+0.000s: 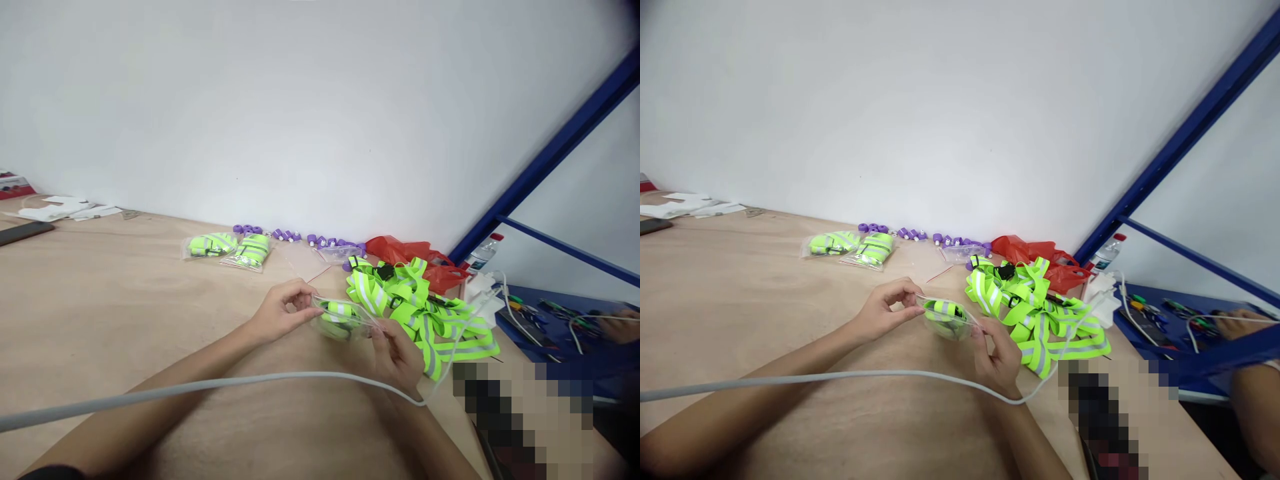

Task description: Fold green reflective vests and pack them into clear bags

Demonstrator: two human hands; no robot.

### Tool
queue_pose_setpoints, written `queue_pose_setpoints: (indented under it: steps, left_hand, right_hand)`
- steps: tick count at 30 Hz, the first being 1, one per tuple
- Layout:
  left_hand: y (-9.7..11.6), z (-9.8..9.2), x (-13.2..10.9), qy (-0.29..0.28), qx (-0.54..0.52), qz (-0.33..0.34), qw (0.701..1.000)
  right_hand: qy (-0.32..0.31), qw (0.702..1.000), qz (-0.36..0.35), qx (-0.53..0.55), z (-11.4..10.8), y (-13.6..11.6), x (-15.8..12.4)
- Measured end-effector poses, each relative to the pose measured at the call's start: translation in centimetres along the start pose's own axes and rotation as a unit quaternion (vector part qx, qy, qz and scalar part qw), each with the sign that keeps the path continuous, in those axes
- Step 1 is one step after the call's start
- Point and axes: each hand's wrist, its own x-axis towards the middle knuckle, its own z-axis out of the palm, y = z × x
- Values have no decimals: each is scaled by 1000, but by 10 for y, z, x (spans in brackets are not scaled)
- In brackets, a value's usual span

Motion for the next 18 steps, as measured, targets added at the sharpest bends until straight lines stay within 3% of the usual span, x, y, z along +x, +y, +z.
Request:
queue_pose_setpoints:
  steps: [9, 18]
  left_hand:
    - [8, -6, 2, -17, 27, 37, 999]
    - [14, -4, 4, -14, 25, 11, 1000]
  right_hand:
    - [13, 998, 37, 57, -3, -4, 6]
    - [-10, 984, 86, 154, -8, -6, 18]
